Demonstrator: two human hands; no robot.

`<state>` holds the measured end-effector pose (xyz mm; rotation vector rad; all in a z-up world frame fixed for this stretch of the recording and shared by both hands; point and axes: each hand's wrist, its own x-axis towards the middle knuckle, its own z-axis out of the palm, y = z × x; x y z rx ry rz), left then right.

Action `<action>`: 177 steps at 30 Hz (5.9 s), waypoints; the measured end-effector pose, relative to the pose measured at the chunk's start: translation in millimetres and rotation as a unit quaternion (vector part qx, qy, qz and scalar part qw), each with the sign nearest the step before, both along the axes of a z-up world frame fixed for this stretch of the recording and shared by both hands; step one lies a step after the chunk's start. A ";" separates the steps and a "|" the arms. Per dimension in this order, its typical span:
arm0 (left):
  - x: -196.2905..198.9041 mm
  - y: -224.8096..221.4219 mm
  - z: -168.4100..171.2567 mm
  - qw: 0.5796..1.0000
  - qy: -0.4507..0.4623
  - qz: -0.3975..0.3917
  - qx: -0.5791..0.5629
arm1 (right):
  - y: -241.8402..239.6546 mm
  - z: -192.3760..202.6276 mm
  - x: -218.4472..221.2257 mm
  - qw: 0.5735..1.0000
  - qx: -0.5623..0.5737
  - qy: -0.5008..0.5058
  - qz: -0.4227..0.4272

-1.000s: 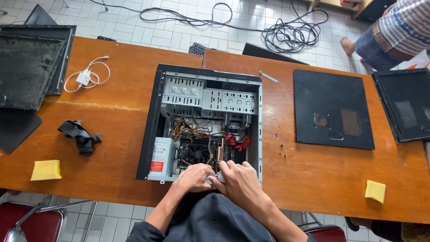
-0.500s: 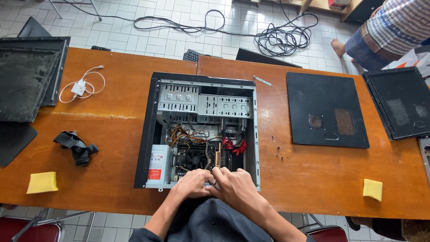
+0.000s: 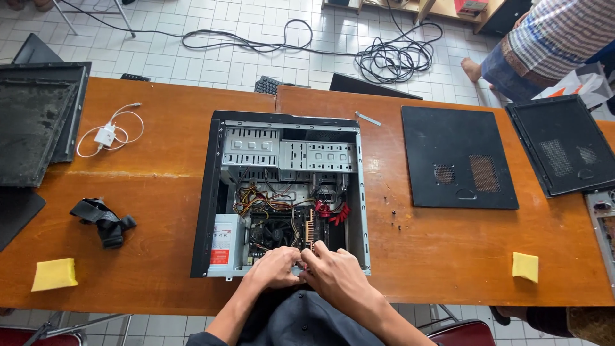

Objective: Connecting internal cables and installing an expansion card into a desktop computer motherboard.

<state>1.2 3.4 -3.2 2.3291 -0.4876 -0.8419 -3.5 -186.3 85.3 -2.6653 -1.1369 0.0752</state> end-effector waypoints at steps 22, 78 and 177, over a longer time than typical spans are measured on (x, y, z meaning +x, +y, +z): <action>5.5 2.0 -7.1 0.999 0.020 -0.044 0.007 | -3.6 -19.7 -5.4 0.969 -0.176 -0.016 -0.173; 2.0 10.1 -15.8 0.992 -0.027 -0.114 -0.044 | 20.3 -3.5 -29.7 0.972 -0.129 0.099 -0.170; -1.5 8.5 -27.5 0.993 -0.035 -0.071 -0.085 | 66.2 -40.2 -24.7 0.825 0.503 0.102 -0.236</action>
